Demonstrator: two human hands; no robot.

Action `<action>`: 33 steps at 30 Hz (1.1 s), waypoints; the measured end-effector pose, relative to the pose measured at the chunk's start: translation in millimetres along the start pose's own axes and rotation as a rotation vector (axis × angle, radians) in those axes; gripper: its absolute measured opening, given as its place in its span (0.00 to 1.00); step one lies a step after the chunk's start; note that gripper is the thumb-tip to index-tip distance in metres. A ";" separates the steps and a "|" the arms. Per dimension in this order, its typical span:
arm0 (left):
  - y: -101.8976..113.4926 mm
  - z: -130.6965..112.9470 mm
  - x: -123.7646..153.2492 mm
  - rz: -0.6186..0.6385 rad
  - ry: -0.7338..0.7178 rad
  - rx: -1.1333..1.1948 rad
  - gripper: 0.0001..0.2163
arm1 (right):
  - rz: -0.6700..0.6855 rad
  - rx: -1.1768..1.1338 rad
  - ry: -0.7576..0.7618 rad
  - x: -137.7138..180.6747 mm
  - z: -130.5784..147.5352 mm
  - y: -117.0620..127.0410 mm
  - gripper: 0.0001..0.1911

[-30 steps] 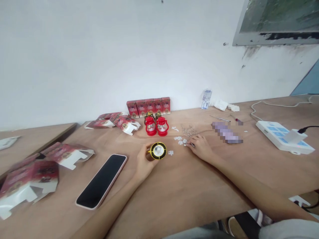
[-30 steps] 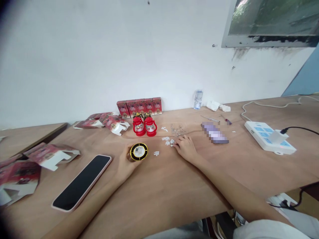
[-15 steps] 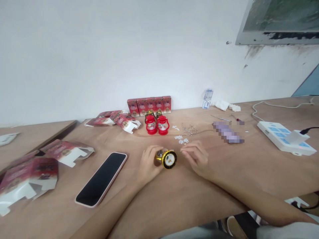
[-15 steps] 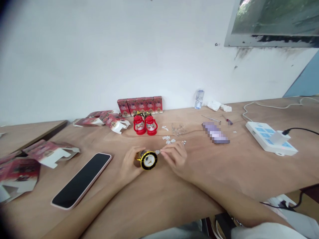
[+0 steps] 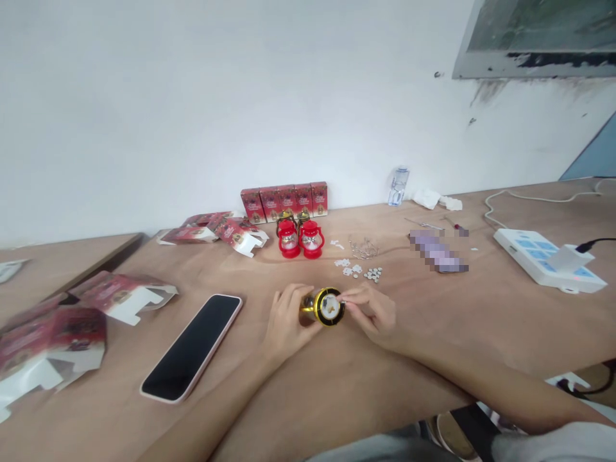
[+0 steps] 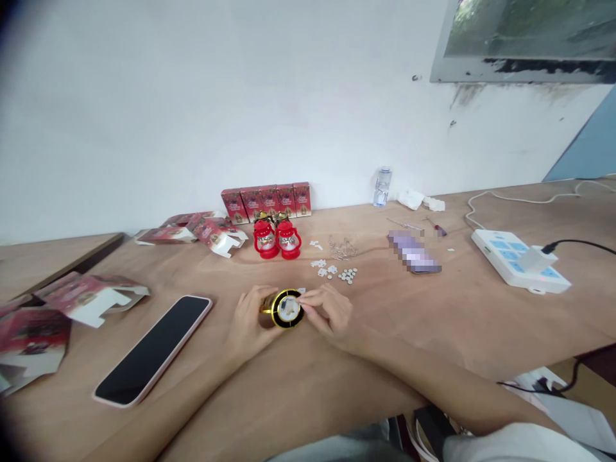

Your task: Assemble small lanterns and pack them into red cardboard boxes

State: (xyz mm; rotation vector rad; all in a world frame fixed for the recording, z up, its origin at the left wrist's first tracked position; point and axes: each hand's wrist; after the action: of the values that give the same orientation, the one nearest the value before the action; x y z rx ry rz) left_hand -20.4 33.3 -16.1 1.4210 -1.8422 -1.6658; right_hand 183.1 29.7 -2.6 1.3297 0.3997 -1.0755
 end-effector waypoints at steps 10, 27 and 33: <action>0.2 -0.8 -1.9 0.072 -0.022 -0.036 0.18 | 0.085 -0.171 -0.100 1.3 -0.1 -4.9 0.05; 0.7 -2.3 -2.2 0.056 0.009 -0.074 0.18 | 0.054 -0.111 -0.078 -6.2 -0.3 4.0 0.05; 0.3 -2.6 -2.1 0.050 0.015 -0.082 0.18 | 0.088 -0.034 -0.027 -4.6 -2.6 4.4 0.08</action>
State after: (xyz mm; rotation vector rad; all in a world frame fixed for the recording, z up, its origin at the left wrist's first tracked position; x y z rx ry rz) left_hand -17.6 33.4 -14.3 1.3400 -1.7655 -1.6821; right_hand 185.2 33.3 2.8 1.2898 0.3352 -1.0075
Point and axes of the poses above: each hand's wrist, its own x-axis away from the middle knuckle, its own y-axis out of the back of the hand, z = x × y, and after that the axes turned 15 degrees about z, right-handed
